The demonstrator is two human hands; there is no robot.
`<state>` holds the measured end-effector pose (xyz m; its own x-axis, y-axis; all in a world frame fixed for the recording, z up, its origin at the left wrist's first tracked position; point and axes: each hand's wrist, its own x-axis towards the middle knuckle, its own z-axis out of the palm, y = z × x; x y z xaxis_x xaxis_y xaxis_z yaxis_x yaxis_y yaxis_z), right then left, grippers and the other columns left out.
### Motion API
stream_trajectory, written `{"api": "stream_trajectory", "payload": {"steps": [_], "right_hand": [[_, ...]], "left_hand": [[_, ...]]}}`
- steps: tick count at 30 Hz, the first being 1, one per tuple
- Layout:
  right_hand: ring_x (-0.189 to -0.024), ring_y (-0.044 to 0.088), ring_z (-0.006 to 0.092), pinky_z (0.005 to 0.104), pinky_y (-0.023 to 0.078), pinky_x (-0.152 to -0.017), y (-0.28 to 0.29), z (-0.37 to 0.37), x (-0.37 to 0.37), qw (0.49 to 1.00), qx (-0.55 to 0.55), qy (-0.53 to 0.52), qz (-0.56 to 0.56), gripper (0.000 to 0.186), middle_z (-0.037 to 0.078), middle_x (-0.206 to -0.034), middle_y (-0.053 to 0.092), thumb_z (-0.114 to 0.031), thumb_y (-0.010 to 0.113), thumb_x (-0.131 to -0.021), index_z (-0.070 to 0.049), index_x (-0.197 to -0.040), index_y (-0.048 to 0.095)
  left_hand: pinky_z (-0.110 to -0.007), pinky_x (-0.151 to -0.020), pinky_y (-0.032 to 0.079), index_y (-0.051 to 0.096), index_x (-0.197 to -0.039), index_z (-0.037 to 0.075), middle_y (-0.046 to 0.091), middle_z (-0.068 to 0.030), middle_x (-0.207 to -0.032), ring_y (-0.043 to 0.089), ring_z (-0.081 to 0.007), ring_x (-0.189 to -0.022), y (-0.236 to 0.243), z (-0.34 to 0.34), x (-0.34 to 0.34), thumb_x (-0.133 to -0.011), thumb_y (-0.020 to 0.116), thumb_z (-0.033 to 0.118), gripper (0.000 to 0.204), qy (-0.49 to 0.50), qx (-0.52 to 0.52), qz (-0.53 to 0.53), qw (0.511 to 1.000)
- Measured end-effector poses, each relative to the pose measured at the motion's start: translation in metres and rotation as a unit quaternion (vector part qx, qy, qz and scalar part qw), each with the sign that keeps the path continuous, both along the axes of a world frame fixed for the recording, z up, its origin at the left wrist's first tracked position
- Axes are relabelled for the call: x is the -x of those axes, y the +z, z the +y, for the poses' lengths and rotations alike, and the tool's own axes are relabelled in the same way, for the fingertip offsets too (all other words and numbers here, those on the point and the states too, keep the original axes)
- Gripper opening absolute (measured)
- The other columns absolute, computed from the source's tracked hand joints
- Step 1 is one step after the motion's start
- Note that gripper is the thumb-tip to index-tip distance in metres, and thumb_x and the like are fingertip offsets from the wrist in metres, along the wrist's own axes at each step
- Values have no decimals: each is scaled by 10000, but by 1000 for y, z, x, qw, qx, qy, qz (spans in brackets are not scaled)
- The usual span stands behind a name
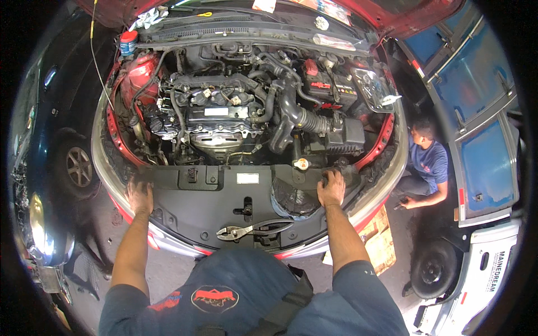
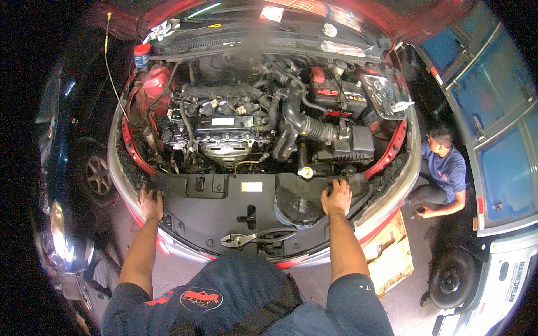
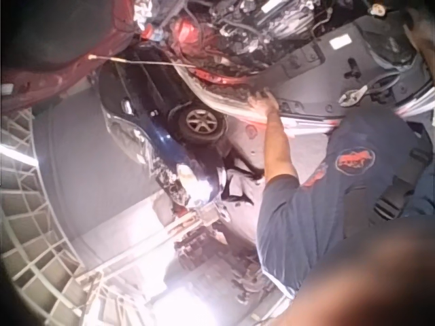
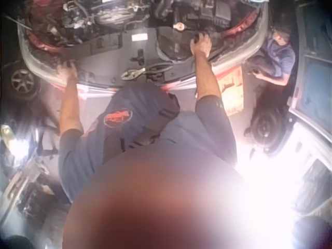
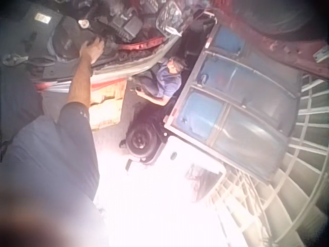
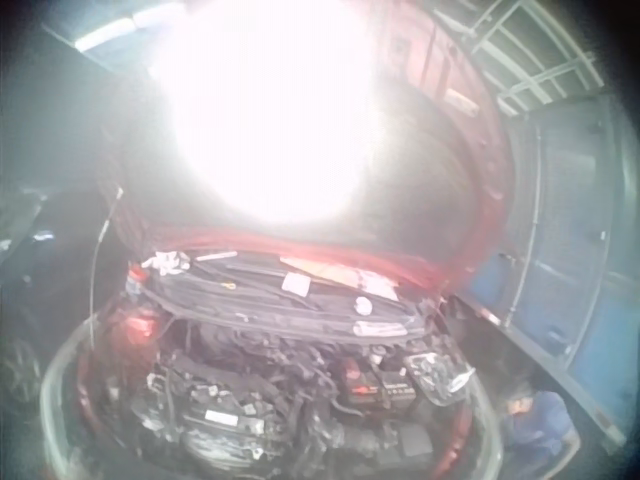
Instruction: The person works under the hood of a red car in a garage, handling engine components and tools. They remove a plastic cover, select a socket wrench from a tray, and manipulate parts within the engine bay, including a blue connector and hoses. The person appears to be performing maintenance or repair on the engine.
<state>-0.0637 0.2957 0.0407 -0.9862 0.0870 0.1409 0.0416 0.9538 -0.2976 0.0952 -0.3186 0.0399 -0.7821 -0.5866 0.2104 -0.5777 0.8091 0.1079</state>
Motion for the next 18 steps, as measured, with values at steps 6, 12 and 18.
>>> {"api": "stream_trajectory", "payload": {"steps": [6, 12, 18], "right_hand": [[-1253, 490, 308, 454, 398, -1061, 0, -1, -2, 1000, -13, -4, 3, 357, 114, -1281, 541, -240, 670, -814, -138, -1155, 636], [-1271, 472, 316, 453, 385, -1077, -2, 0, -2, 1000, -18, 0, 2, 407, 129, -1307, 521, -266, 661, -833, -116, -1208, 610], [-1280, 464, 325, 450, 367, -1104, -4, 2, 0, 1000, -8, -2, -26, 464, 137, -1371, 498, -268, 680, -821, -101, -1244, 588]], "left_hand": [[-467, -1199, 219, 699, -1161, 107, 442, -99, -1519, 357, -310, -1417, -2, -3, -1, -924, 613, 365, 361, -14, 7, 19, 1000], [-468, -1197, 223, 699, -1165, 104, 431, -111, -1522, 349, -323, -1416, -4, -3, -1, -925, 606, 369, 369, -4, -5, 4, 1000], [-468, -1199, 228, 705, -1147, 106, 440, -109, -1514, 350, -327, -1415, -3, -2, -1, -914, 625, 345, 343, -1, 5, 11, 1000]]}}
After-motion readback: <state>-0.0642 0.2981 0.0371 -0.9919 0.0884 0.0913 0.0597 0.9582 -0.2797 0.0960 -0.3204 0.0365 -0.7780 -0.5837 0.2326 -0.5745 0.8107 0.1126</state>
